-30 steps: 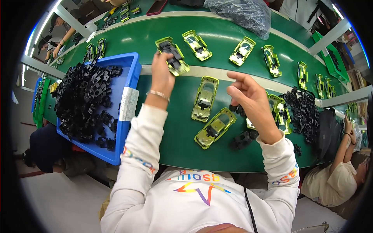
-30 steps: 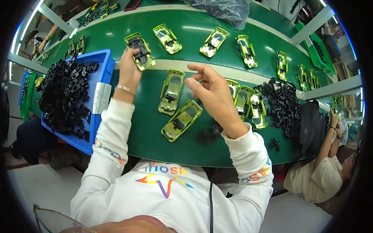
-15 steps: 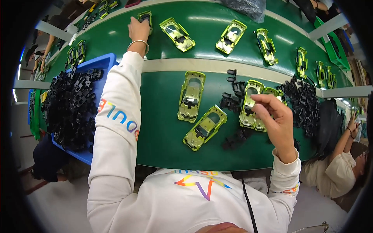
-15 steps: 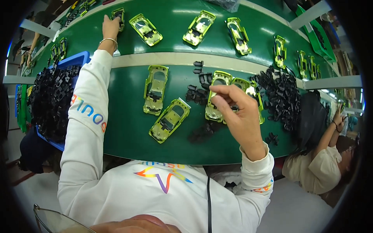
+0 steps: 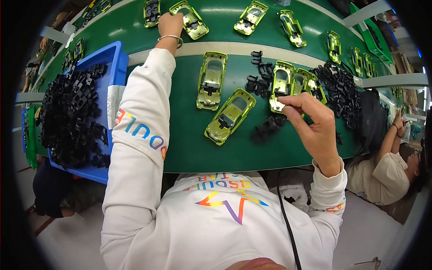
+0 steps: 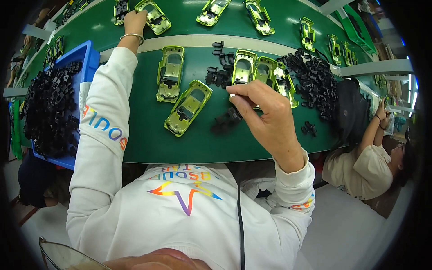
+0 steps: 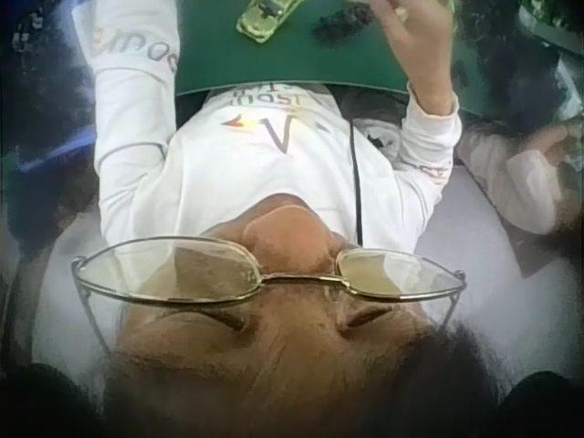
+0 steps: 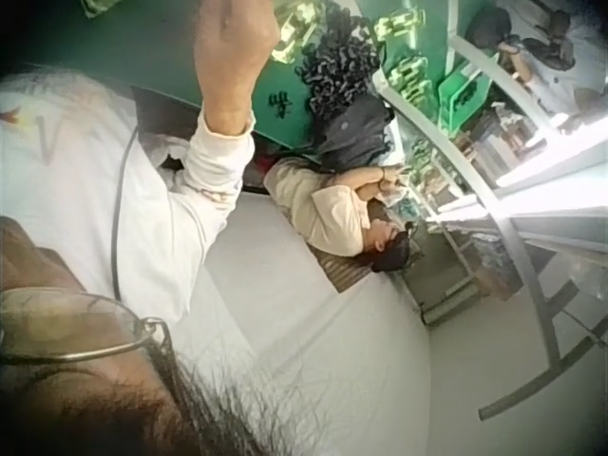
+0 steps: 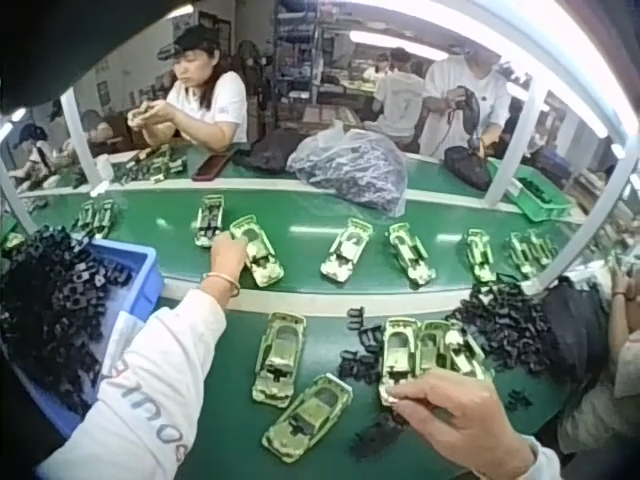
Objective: The person assembles toy cars by hand, fitting black plastic interior parts into toy car bodies and placing the assembled cars onto the conveyor belt.
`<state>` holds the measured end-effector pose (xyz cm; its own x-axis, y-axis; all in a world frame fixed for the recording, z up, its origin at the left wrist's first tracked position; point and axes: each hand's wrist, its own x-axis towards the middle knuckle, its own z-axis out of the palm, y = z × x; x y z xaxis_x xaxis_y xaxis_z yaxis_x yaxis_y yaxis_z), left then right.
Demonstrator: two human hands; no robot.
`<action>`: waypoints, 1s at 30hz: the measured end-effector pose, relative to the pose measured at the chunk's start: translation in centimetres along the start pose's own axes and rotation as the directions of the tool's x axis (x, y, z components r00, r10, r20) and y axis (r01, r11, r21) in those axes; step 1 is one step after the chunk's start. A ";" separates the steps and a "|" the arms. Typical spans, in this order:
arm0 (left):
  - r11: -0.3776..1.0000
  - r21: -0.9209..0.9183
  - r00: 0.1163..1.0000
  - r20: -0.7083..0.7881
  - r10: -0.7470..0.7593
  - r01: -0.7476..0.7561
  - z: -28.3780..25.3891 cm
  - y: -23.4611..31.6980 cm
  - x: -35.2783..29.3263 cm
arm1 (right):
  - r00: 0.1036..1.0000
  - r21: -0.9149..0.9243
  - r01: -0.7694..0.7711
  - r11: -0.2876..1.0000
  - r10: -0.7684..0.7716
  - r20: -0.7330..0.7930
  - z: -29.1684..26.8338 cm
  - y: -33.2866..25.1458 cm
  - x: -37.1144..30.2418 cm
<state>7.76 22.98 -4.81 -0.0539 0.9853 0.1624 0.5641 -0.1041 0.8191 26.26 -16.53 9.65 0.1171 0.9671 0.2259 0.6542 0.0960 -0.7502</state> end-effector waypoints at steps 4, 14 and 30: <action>0.703 -0.643 0.950 0.150 -0.272 0.303 -1.2 -0.4 -2.1 | 0.997 -0.118 0.064 0.991 -0.059 0.043 -0.4 -0.7 0.3; 0.268 -0.834 0.870 0.420 -0.259 0.482 -8.3 -2.4 -11.9 | 0.950 -0.516 0.035 0.856 0.132 0.284 3.6 -0.2 -6.2; 0.116 -0.701 0.707 0.707 -0.016 0.703 -13.3 1.8 -21.9 | 0.990 -0.441 -0.028 0.897 -0.036 -0.137 5.1 4.0 -11.9</action>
<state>-1.04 -0.57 0.40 0.5354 0.7944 -0.2870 -0.5505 0.5858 0.5948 23.67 -26.42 0.74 0.1946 0.9215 0.3361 0.9130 -0.0449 -0.4055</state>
